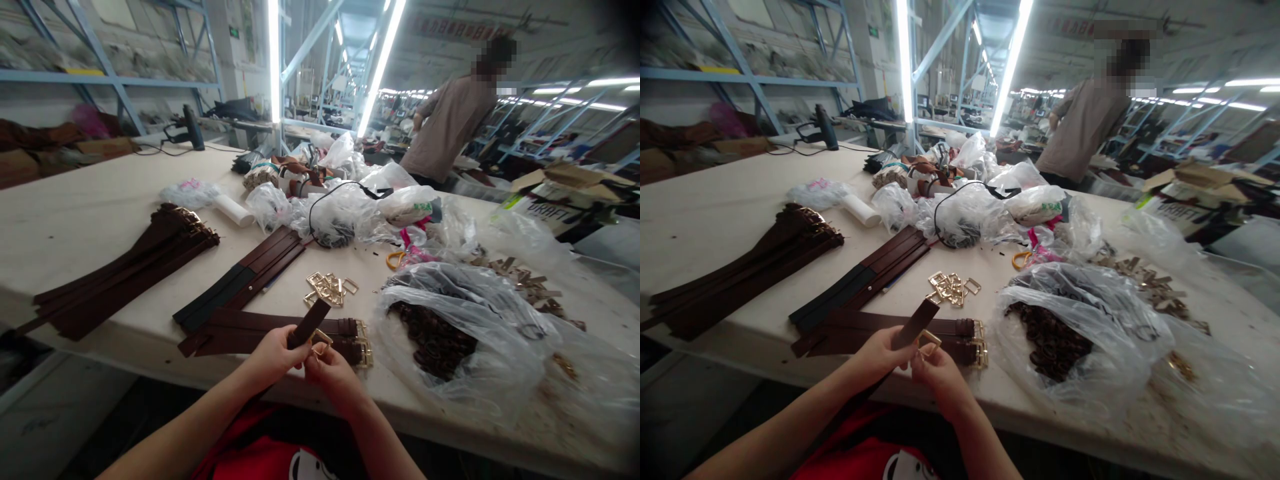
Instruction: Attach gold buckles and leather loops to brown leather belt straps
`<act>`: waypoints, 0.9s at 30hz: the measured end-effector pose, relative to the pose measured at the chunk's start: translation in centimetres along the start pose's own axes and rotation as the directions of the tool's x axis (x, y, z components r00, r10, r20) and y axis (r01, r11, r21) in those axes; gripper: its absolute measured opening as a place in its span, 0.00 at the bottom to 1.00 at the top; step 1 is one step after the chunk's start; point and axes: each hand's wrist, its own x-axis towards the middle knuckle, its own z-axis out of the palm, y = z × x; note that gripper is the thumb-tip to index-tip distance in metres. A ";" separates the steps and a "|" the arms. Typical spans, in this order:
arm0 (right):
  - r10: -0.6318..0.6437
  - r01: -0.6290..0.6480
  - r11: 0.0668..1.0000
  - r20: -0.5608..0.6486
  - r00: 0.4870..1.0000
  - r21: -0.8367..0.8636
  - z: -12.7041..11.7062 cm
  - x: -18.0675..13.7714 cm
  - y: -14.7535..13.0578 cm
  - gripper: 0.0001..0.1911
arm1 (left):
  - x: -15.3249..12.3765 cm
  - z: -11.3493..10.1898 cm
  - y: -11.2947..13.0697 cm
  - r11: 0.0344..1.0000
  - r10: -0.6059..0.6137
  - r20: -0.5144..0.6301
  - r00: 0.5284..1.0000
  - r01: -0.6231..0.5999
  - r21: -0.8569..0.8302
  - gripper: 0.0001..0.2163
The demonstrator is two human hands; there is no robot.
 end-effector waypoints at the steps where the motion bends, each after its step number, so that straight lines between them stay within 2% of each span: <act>1: -0.019 0.019 1.000 -0.018 1.000 -0.017 -0.1 0.1 0.1 0.18 | 0.0 0.0 0.1 1.000 -0.017 0.012 1.000 0.017 -0.002 0.15; 5: -0.161 0.152 0.984 -0.087 0.983 -0.095 -0.6 0.3 -0.2 0.13 | -0.1 0.0 0.4 0.997 -0.064 0.070 0.995 0.067 -0.032 0.15; 8: -0.225 0.207 0.971 -0.159 0.961 -0.122 -0.9 0.3 -0.5 0.15 | -0.1 0.0 0.4 0.997 -0.050 0.120 0.992 0.057 -0.060 0.14; 12: -0.247 0.222 0.967 -0.249 0.937 -0.125 -1.1 0.3 -0.6 0.17 | 0.1 0.1 0.3 0.997 -0.033 0.172 0.985 0.045 -0.069 0.13; 18: -0.252 0.224 0.966 -0.273 0.928 -0.132 -1.3 0.0 -1.0 0.16 | 0.3 -0.1 0.0 0.999 -0.013 0.175 0.984 0.018 -0.027 0.15; 22: -0.270 0.295 0.955 -0.359 0.893 0.016 -2.0 0.1 -1.9 0.15 | 0.1 -0.5 -0.3 1.000 -0.017 0.169 0.985 0.017 -0.001 0.16; 27: -0.177 0.313 0.900 -0.400 0.899 0.304 -2.1 0.2 -2.9 0.15 | -0.2 -0.4 -0.1 0.997 -0.046 0.212 0.976 0.033 0.066 0.16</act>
